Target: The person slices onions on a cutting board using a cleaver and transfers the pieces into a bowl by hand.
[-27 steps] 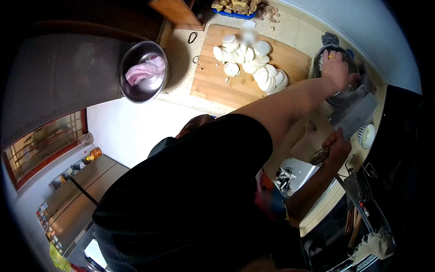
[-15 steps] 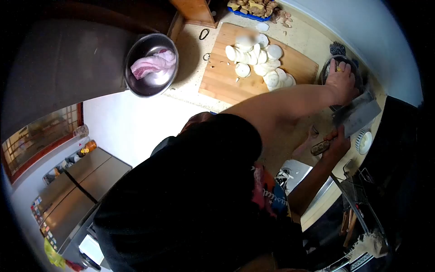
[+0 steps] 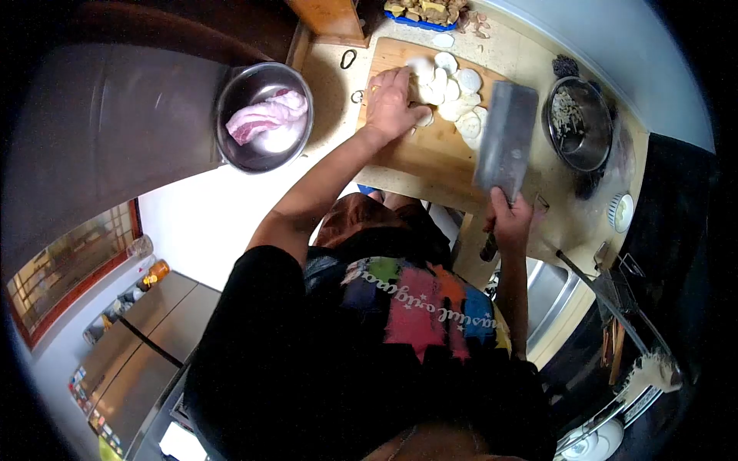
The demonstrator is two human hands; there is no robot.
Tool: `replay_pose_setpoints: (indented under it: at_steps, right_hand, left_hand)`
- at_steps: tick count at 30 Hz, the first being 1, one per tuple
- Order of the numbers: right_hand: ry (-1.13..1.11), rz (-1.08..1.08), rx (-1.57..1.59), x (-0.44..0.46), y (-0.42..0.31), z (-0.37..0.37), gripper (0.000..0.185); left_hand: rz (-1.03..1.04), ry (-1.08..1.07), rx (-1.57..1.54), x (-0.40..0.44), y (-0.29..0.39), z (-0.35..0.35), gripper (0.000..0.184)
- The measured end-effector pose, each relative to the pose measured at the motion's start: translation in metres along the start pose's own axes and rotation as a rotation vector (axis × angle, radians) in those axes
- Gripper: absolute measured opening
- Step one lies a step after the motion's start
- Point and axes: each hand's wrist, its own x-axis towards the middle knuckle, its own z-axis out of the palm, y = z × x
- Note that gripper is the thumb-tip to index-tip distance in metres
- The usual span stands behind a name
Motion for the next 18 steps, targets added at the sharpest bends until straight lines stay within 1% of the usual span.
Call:
replay_pose_setpoints:
  at_steps: [2,3,4,5,6,7,9,10,12,13,15,16,18]
  right_hand:
    - [-0.143,0.005,-0.086,-0.004,0.003,0.011,0.027]
    - [-0.190,-0.020,-0.198,-0.005,0.004,0.012,0.025]
    - [-0.188,-0.018,-0.201,-0.004,0.010,0.014,0.025]
    - [-0.199,-0.050,-0.281,-0.001,0.022,0.014,0.025]
    - [-0.211,-0.082,-0.364,-0.001,0.023,0.018,0.026]
    - [-0.212,-0.080,-0.369,-0.002,0.022,0.020,0.026]
    - [-0.227,0.079,-0.417,-0.004,0.018,0.025,0.032]
    - [-0.229,0.080,-0.421,-0.001,0.027,0.025,0.032]
    - [-0.195,-0.063,-0.536,0.008,0.048,0.022,0.034]
    - [-0.197,-0.062,-0.537,0.011,0.052,0.021,0.034]
    - [-0.210,-0.033,-0.563,0.013,0.055,0.021,0.036]
    - [-0.211,-0.032,-0.563,0.012,0.054,0.022,0.036]
    - [-0.200,-0.044,-0.604,0.011,0.049,0.022,0.037]
  left_hand:
    - [-0.054,-0.043,0.008,0.001,0.001,0.008,0.075]
    - [-0.143,-0.020,0.059,0.001,0.004,0.012,0.073]
    - [-0.144,-0.022,0.055,0.001,0.005,0.014,0.073]
    - [-0.157,-0.015,0.029,0.000,0.005,0.016,0.072]
    - [-0.173,-0.009,0.003,-0.001,0.004,0.017,0.070]
    - [-0.177,-0.009,-0.001,-0.002,0.001,0.017,0.070]
    - [-0.143,-0.036,-0.097,-0.006,-0.005,0.021,0.068]
    - [-0.147,-0.034,-0.099,-0.007,-0.008,0.021,0.068]
    - [-0.016,0.003,-0.050,-0.011,-0.014,0.022,0.065]
    - [-0.019,0.003,-0.050,-0.011,-0.017,0.024,0.065]
    - [0.047,0.026,0.038,-0.012,-0.021,0.027,0.062]
    - [0.046,0.025,0.039,-0.013,-0.021,0.027,0.062]
    - [0.047,-0.009,0.138,-0.014,-0.020,0.026,0.057]
